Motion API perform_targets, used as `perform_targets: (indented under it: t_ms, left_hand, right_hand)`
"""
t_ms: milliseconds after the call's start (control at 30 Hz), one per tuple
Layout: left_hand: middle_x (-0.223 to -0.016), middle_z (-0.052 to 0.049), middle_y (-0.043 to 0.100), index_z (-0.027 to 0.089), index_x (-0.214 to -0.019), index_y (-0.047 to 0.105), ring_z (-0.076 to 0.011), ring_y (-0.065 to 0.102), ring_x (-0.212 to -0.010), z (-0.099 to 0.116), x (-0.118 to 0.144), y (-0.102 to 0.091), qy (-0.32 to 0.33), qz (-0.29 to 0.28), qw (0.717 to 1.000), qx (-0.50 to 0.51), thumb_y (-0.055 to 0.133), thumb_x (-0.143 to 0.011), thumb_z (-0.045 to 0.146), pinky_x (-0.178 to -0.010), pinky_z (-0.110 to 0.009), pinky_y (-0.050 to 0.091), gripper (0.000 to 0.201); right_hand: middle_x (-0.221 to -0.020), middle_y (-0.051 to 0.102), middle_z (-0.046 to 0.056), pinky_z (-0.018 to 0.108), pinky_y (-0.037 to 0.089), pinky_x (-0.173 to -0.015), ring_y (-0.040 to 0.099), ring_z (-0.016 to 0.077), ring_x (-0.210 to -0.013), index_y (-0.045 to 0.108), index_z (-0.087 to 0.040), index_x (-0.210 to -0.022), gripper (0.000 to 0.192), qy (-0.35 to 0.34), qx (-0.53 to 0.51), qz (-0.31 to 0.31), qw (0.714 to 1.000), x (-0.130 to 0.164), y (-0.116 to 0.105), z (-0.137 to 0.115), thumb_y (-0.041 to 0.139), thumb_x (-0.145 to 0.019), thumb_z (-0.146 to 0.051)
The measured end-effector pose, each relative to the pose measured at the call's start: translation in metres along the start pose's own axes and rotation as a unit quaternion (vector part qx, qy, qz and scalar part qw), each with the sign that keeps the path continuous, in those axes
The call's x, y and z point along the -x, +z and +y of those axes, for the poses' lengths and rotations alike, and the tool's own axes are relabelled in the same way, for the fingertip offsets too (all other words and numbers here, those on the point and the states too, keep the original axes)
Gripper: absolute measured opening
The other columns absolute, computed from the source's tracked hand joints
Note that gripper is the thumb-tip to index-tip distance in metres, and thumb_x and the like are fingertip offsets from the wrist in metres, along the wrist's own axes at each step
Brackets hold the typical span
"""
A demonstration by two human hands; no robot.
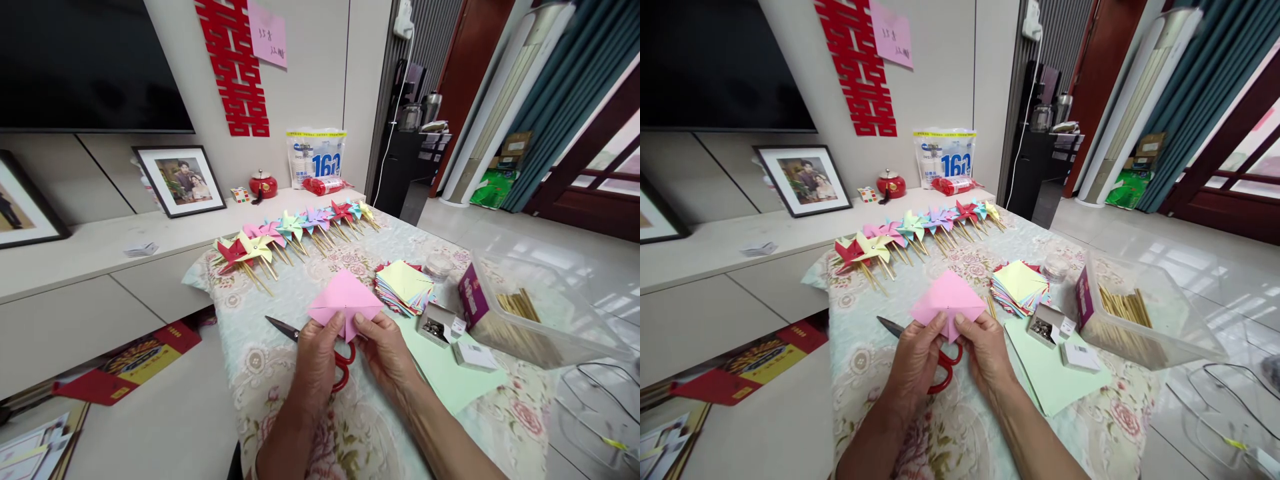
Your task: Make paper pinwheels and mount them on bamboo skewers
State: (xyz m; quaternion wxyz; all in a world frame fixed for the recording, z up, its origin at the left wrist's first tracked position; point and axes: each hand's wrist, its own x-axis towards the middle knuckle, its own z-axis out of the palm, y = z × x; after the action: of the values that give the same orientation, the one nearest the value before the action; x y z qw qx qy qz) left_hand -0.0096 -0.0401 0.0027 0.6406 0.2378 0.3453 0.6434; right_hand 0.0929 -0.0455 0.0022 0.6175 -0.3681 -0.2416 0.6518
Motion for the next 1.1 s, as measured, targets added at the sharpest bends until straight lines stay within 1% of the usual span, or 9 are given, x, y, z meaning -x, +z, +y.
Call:
perform_targets:
  t_ms: [133, 300, 400, 500, 633, 833, 900, 1000, 1100]
  left_hand:
    - [-0.080, -0.006, 0.078, 0.014, -0.090, 0.077, -0.0210, 0.071, -0.077, 0.004, -0.001, -0.003, -0.011, 0.009, 1.000, -0.016, 0.088, -0.060, 0.030, -0.078, -0.032, 0.055, 0.035]
    - [-0.079, -0.007, 0.078, 0.012, -0.088, 0.076, -0.0195, 0.071, -0.074, 0.004, -0.001, -0.005, -0.023, 0.012, 1.000, -0.015, 0.087, -0.060, 0.029, -0.073, -0.028, 0.054, 0.035]
    - [-0.083, -0.006, 0.079, 0.013, -0.091, 0.075, -0.0207, 0.072, -0.080, 0.009, -0.001, -0.003, -0.005, 0.027, 0.999, 0.025, 0.088, -0.058, 0.027, -0.078, -0.029, 0.055, 0.038]
    - [-0.081, -0.004, 0.078, 0.014, -0.091, 0.074, -0.0213, 0.073, -0.081, 0.013, -0.001, -0.002, 0.010, 0.044, 0.998, 0.039, 0.089, -0.057, 0.026, -0.079, -0.030, 0.055, 0.039]
    - [-0.078, -0.004, 0.077, 0.013, -0.091, 0.074, -0.0196, 0.072, -0.074, 0.013, 0.001, -0.001, 0.003, 0.024, 0.999, 0.030, 0.088, -0.059, 0.027, -0.070, -0.028, 0.055, 0.037]
    - [-0.070, -0.001, 0.073, 0.015, -0.086, 0.074, -0.0141, 0.066, -0.061, 0.011, 0.006, -0.002, -0.028, -0.006, 0.999, 0.018, 0.085, -0.064, 0.027, -0.060, -0.023, 0.051, 0.028]
    - [-0.075, -0.003, 0.075, 0.014, -0.090, 0.074, -0.0144, 0.067, -0.064, 0.011, 0.007, -0.002, -0.034, -0.015, 0.999, 0.018, 0.085, -0.064, 0.026, -0.064, -0.024, 0.052, 0.030]
    - [-0.078, -0.005, 0.077, 0.013, -0.094, 0.075, -0.0158, 0.067, -0.066, 0.011, 0.007, -0.002, -0.055, -0.024, 0.998, 0.008, 0.085, -0.062, 0.027, -0.066, -0.025, 0.052, 0.036]
    - [-0.076, -0.006, 0.076, 0.012, -0.090, 0.076, -0.0162, 0.065, -0.064, 0.008, 0.006, -0.004, -0.076, -0.029, 0.997, -0.014, 0.085, -0.061, 0.029, -0.065, -0.026, 0.051, 0.035]
  right_hand:
    - [-0.071, 0.071, 0.000, 0.022, 0.050, -0.061, 0.060, 0.0127, -0.065, 0.074, -0.018, -0.072, 0.027, -0.038, 0.050, -0.011, 0.998, -0.003, -0.009, -0.016, 0.087, -0.066, -0.041]
    - [-0.076, 0.073, 0.006, 0.027, 0.052, -0.061, 0.063, 0.0165, -0.065, 0.076, -0.016, -0.086, 0.045, -0.029, 0.085, -0.018, 0.996, -0.014, -0.023, -0.026, 0.070, -0.078, -0.060]
    - [-0.069, 0.070, 0.004, 0.027, 0.050, -0.061, 0.062, 0.0156, -0.061, 0.074, -0.017, -0.083, 0.032, 0.015, 0.152, -0.004, 0.988, -0.020, -0.029, -0.019, 0.075, -0.073, -0.048]
    - [-0.071, 0.070, 0.002, 0.030, 0.049, -0.067, 0.062, 0.0181, -0.070, 0.071, -0.018, -0.075, 0.015, -0.005, 0.291, -0.049, 0.955, -0.021, -0.030, -0.009, 0.072, -0.070, -0.033]
    - [-0.076, 0.070, 0.001, 0.031, 0.046, -0.069, 0.059, 0.0195, -0.074, 0.070, -0.020, -0.072, 0.011, -0.064, 0.432, -0.097, 0.894, -0.014, -0.025, 0.000, 0.061, -0.073, -0.026]
    - [-0.067, 0.069, 0.002, 0.030, 0.050, -0.060, 0.062, 0.0166, -0.060, 0.070, -0.017, -0.070, 0.018, 0.133, 0.332, -0.210, 0.910, -0.006, -0.022, 0.000, 0.064, -0.071, -0.034]
    - [-0.064, 0.070, 0.003, 0.028, 0.051, -0.056, 0.063, 0.0163, -0.057, 0.071, -0.016, -0.072, 0.021, 0.131, 0.309, -0.167, 0.927, -0.009, -0.024, -0.010, 0.070, -0.070, -0.036]
    - [-0.063, 0.071, 0.003, 0.024, 0.050, -0.054, 0.062, 0.0143, -0.055, 0.072, -0.016, -0.079, 0.027, 0.054, 0.213, -0.045, 0.975, -0.015, -0.030, -0.032, 0.075, -0.072, -0.042]
    - [-0.070, 0.074, 0.007, 0.025, 0.052, -0.054, 0.065, 0.0155, -0.057, 0.073, -0.016, -0.089, 0.043, 0.054, 0.136, -0.002, 0.989, -0.016, -0.031, -0.050, 0.076, -0.073, -0.056]
